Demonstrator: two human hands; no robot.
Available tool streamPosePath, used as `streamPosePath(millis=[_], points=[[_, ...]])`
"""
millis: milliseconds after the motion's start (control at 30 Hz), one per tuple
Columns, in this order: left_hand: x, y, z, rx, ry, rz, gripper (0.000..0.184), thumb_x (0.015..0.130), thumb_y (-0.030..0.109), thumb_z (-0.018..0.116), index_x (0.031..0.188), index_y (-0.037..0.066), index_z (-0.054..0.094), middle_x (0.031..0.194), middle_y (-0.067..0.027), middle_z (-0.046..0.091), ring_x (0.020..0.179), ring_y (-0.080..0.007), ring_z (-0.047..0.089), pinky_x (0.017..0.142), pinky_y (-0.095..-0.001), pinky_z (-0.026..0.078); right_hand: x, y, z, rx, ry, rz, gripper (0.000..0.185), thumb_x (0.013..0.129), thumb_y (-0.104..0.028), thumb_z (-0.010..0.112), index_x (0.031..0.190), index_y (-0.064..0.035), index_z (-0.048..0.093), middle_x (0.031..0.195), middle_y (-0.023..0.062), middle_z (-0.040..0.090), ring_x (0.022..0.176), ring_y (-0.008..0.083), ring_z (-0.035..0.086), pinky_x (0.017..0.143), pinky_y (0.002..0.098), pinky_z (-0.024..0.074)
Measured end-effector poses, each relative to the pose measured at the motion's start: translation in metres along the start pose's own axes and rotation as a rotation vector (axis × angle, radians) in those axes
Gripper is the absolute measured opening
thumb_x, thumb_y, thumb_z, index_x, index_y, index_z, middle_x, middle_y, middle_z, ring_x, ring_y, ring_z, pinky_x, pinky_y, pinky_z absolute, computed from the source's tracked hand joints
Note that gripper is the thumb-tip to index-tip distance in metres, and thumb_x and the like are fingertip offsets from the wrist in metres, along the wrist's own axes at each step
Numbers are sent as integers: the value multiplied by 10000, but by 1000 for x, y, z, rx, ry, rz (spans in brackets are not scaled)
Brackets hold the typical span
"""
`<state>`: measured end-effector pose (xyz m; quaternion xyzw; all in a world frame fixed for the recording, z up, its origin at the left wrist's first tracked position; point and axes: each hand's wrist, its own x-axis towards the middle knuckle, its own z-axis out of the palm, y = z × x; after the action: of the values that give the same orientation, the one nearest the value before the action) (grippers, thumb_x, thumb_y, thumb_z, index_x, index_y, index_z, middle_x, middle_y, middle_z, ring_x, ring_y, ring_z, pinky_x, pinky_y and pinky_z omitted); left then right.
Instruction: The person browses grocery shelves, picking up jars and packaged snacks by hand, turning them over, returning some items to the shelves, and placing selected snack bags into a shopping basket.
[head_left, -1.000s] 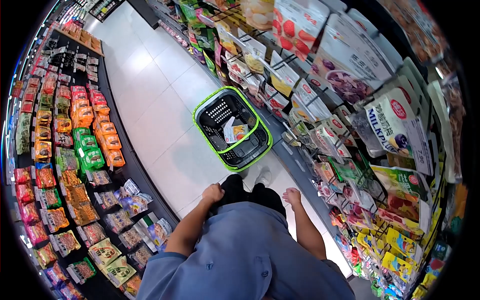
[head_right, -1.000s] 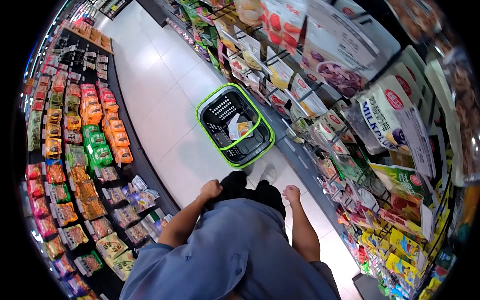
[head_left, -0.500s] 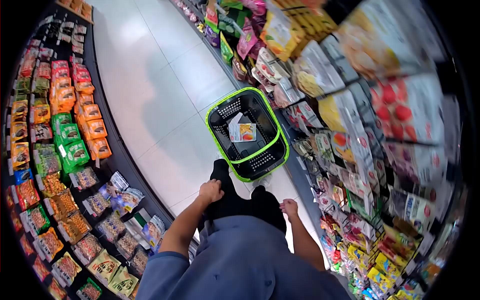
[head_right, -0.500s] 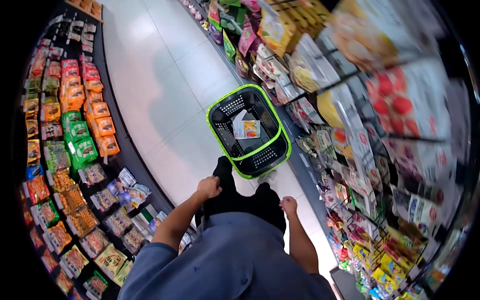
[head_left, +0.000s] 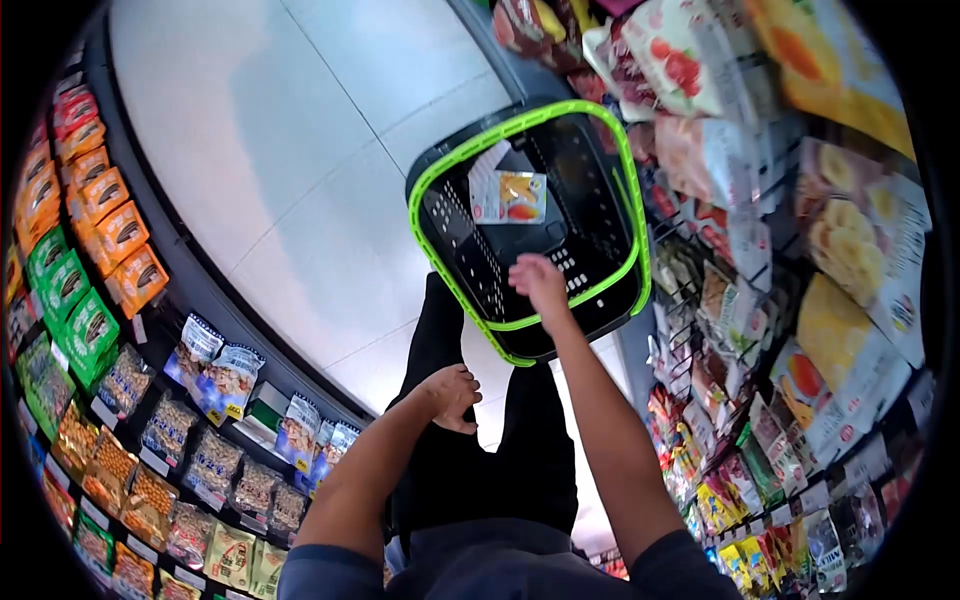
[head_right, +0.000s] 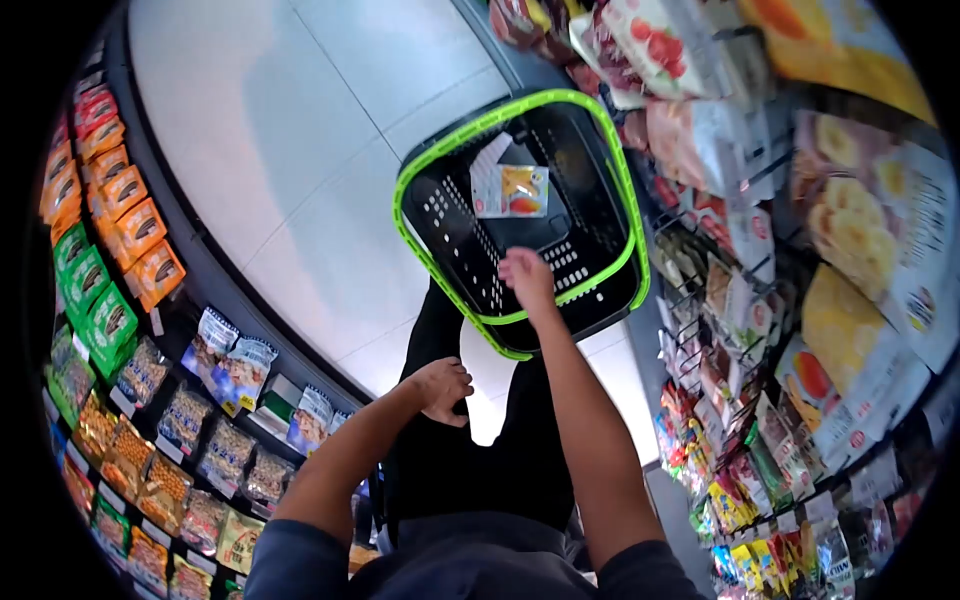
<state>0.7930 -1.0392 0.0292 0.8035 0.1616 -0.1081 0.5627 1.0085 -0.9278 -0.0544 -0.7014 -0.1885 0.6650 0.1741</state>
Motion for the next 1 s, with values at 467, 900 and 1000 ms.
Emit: streamPosePath(millis=[467,900,1000], points=[[-9,-77,7,-392,163,267,241,647,240,626,802,58,598,790,-74,574,779,-266,587,727,-374,462,250,163,-14,675,109,622,570,977,-302,506,1406,-1,284,1408,201,434,1189,368,544,1005,477,454],[-14,-78,2,-367,165,254,326,636,257,586,886,49,618,915,-104,602,915,-275,585,869,-362,438,302,171,16,950,303,476,303,904,-170,655,1162,-67,537,1039,70,506,940,211,556,949,451,484],[-11,-73,6,-345,183,244,292,636,249,587,851,52,603,880,-101,586,889,-281,578,839,-369,446,289,138,15,854,327,452,253,932,-181,598,1158,-77,554,1028,78,572,980,225,589,930,422,488]])
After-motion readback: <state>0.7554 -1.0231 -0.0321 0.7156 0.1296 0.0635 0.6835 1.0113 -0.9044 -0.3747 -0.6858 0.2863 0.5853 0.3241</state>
